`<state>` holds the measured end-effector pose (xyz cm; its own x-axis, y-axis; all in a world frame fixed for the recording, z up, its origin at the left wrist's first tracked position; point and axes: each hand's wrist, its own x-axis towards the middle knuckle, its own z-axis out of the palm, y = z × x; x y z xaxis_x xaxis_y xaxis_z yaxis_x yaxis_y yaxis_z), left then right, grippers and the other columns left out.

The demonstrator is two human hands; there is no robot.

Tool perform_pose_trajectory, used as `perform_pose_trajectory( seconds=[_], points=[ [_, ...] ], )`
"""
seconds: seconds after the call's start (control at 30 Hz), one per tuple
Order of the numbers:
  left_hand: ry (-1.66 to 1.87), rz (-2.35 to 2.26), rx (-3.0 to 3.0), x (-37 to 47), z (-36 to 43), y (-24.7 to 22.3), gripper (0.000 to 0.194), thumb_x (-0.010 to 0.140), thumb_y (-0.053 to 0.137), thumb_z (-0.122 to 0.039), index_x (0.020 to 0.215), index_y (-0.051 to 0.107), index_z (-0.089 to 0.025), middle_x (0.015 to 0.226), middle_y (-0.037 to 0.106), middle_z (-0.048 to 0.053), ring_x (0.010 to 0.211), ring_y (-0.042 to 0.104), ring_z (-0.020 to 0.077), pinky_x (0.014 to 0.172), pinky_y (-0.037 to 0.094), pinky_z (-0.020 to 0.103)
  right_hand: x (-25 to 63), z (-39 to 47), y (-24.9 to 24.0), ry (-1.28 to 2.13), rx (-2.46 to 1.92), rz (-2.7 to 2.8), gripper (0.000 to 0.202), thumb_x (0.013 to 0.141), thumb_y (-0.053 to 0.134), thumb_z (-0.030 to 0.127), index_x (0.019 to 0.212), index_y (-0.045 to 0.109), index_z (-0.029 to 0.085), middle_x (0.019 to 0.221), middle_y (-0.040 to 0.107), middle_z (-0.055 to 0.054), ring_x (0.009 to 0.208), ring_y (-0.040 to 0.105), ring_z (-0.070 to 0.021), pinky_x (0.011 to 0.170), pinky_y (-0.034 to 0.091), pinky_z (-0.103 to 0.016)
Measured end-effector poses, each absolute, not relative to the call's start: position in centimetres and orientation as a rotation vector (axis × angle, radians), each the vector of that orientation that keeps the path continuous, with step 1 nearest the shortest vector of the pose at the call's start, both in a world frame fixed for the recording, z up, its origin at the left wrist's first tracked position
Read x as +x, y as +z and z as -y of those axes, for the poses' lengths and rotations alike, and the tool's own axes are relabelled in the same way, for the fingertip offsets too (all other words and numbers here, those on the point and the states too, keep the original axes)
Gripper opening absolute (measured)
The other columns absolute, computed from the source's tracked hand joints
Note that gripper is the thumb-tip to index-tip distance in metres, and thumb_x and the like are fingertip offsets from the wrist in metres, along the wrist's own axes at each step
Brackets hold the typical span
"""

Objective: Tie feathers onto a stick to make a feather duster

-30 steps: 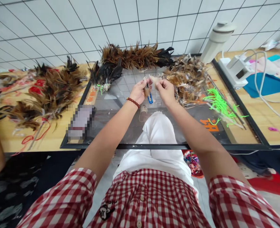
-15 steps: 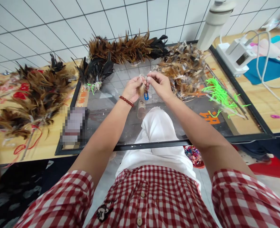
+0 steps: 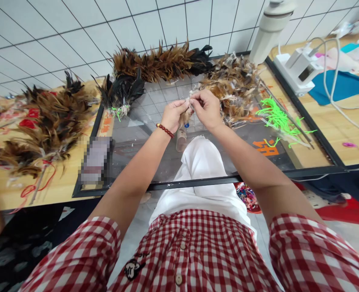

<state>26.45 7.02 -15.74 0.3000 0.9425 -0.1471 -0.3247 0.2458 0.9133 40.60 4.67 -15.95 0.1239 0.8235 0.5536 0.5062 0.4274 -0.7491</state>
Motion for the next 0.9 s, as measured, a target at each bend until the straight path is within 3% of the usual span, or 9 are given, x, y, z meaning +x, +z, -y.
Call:
perform_pose_trajectory(
  seconds=[0.23, 0.33, 0.5, 0.63, 0.73, 0.9],
  points=[
    [0.967, -0.813, 0.984, 26.1, -7.0, -15.8, 0.023, 0.083, 0.08, -0.034, 0.072, 0.067, -0.018, 0.062, 0.067, 0.0, 0.07, 0.072, 0.0144, 0.07, 0.056, 0.025, 40.7, -5.6, -16.4, 0.586, -1.147, 1.419, 0.051, 0.085, 0.061, 0.073, 0.094, 0.071, 0.024, 0.091, 0.067, -0.004, 0.088, 0.063, -0.0182, 0.079, 0.052, -0.033],
    [0.947, -0.812, 0.977, 26.1, -6.8, -15.6, 0.026, 0.081, 0.082, -0.032, 0.07, 0.065, -0.017, 0.06, 0.065, -0.001, 0.065, 0.07, 0.0126, 0.07, 0.056, 0.024, 40.9, -5.7, -16.3, 0.675, -1.075, 1.494, 0.053, 0.081, 0.064, 0.075, 0.087, 0.071, 0.023, 0.085, 0.066, -0.003, 0.082, 0.062, -0.0175, 0.077, 0.052, -0.033],
    [1.076, -0.863, 0.847, 25.8, -7.5, -15.6, 0.018, 0.083, 0.08, -0.032, 0.081, 0.068, -0.019, 0.065, 0.067, -0.001, 0.072, 0.072, 0.0132, 0.076, 0.058, 0.025, 42.5, -6.2, -16.0, 0.347, -1.342, 1.518, 0.041, 0.092, 0.058, 0.057, 0.083, 0.07, 0.019, 0.085, 0.066, -0.006, 0.085, 0.061, -0.02, 0.082, 0.05, -0.036],
    [1.171, -0.869, 0.775, 25.3, -8.5, -16.1, 0.015, 0.086, 0.077, -0.03, 0.083, 0.066, -0.02, 0.064, 0.065, -0.003, 0.074, 0.072, 0.0123, 0.077, 0.058, 0.024, 43.0, -6.5, -16.7, 0.086, -1.654, 1.76, 0.026, 0.084, 0.067, 0.043, 0.079, 0.071, 0.018, 0.09, 0.069, -0.012, 0.092, 0.062, -0.0277, 0.087, 0.048, -0.044],
    [1.167, -0.866, 0.77, 25.2, -8.7, -16.4, 0.016, 0.087, 0.076, -0.03, 0.081, 0.065, -0.02, 0.062, 0.063, -0.003, 0.074, 0.072, 0.0126, 0.076, 0.057, 0.023, 42.4, -6.5, -16.9, 0.036, -1.773, 1.875, 0.019, 0.086, 0.06, 0.032, 0.08, 0.071, 0.017, 0.096, 0.07, -0.015, 0.098, 0.062, -0.0321, 0.09, 0.045, -0.047],
    [1.116, -0.859, 0.794, 26.0, -8.2, -16.1, 0.019, 0.088, 0.074, -0.027, 0.075, 0.063, -0.018, 0.065, 0.065, -0.001, 0.078, 0.073, 0.0144, 0.077, 0.057, 0.025, 41.4, -5.0, -16.0, 0.002, -1.614, 1.84, 0.024, 0.093, 0.048, 0.032, 0.095, 0.069, 0.019, 0.103, 0.068, -0.013, 0.103, 0.06, -0.0311, 0.091, 0.042, -0.046]
  ],
)
